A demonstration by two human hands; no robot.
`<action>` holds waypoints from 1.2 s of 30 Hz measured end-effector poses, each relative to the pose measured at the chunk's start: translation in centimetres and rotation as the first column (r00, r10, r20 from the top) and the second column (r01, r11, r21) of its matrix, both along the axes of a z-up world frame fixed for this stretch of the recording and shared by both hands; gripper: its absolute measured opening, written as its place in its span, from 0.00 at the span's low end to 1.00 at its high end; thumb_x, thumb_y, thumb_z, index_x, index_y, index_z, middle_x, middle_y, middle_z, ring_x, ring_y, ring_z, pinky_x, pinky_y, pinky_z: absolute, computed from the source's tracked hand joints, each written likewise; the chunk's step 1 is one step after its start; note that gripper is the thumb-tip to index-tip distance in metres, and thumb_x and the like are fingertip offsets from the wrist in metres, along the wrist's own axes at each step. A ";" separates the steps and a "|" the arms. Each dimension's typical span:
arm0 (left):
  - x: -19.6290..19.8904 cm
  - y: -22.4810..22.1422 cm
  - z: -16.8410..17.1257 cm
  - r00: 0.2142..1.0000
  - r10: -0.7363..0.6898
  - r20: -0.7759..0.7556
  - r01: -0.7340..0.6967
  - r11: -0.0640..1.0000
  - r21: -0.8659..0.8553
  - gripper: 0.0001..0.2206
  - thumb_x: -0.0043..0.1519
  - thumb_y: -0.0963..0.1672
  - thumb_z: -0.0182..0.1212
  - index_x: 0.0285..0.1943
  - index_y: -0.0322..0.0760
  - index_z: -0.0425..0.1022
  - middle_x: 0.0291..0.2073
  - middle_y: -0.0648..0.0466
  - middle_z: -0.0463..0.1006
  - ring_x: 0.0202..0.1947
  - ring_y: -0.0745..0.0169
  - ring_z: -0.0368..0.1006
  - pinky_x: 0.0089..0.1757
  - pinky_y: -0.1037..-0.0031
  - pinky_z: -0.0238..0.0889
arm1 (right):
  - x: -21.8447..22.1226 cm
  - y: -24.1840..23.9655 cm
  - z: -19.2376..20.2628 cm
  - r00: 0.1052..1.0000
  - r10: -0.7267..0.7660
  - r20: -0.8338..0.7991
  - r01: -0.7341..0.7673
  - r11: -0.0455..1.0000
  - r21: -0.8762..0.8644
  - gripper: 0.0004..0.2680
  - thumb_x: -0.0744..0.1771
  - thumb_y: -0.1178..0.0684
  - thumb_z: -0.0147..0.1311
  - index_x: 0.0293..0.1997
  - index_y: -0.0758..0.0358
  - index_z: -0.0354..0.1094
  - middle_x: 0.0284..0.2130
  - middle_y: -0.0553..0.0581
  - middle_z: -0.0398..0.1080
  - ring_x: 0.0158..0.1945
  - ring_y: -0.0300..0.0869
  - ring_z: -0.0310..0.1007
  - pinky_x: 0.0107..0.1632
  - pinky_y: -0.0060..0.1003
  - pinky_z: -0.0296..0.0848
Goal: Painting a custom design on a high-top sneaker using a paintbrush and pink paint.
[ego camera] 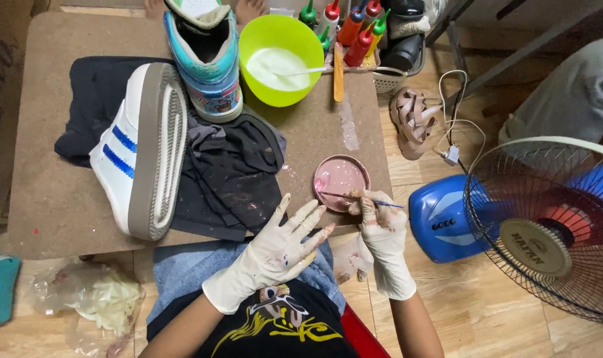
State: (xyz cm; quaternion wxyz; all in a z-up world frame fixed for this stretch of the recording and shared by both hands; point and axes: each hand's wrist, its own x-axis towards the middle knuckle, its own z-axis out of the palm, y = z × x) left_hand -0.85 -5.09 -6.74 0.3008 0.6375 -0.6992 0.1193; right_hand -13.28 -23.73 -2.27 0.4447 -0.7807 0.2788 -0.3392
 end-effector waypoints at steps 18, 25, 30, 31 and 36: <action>-1.3 0.3 -0.1 1.000 -0.002 -0.022 0.001 1.000 -0.015 0.19 0.67 0.48 0.46 0.63 0.39 0.73 0.32 0.43 0.75 0.58 0.37 0.72 0.63 0.24 0.38 | 0.6 -0.5 -0.5 0.995 -0.082 -0.063 0.071 0.985 -0.156 0.07 0.72 0.54 0.52 0.42 0.54 0.78 0.27 0.54 0.78 0.31 0.43 0.78 0.44 0.35 0.74; -1.2 0.6 0.9 1.000 -0.004 0.008 0.004 1.000 -0.019 0.20 0.67 0.48 0.45 0.62 0.39 0.75 0.31 0.43 0.74 0.59 0.37 0.72 0.63 0.24 0.39 | -0.1 0.4 -1.6 0.998 -0.056 0.015 0.055 0.998 0.018 0.07 0.71 0.55 0.51 0.43 0.58 0.78 0.21 0.53 0.77 0.26 0.35 0.78 0.38 0.28 0.75; -1.3 0.7 1.1 1.000 -0.005 0.016 0.005 1.000 -0.030 0.19 0.66 0.48 0.46 0.60 0.38 0.76 0.28 0.43 0.74 0.59 0.37 0.72 0.62 0.23 0.40 | 0.9 -0.2 -1.5 0.990 -0.141 -0.026 0.138 0.986 -0.092 0.06 0.71 0.56 0.52 0.43 0.56 0.78 0.18 0.51 0.75 0.26 0.38 0.78 0.41 0.31 0.75; -1.3 0.7 0.6 1.000 -0.006 0.016 0.007 0.999 -0.032 0.19 0.66 0.48 0.46 0.60 0.38 0.76 0.28 0.43 0.74 0.59 0.37 0.72 0.62 0.23 0.40 | 0.6 -0.1 -1.4 0.989 -0.143 -0.026 0.140 0.986 -0.094 0.06 0.71 0.56 0.52 0.43 0.56 0.78 0.18 0.51 0.75 0.26 0.38 0.78 0.41 0.31 0.75; -1.2 1.1 0.8 1.000 0.020 0.009 -0.020 1.000 -0.009 0.19 0.65 0.49 0.48 0.56 0.36 0.77 0.24 0.43 0.75 0.56 0.38 0.74 0.62 0.22 0.40 | -0.4 0.9 -1.1 0.991 -0.132 0.040 0.129 0.990 0.063 0.08 0.72 0.56 0.49 0.41 0.61 0.76 0.17 0.53 0.73 0.24 0.34 0.76 0.37 0.27 0.74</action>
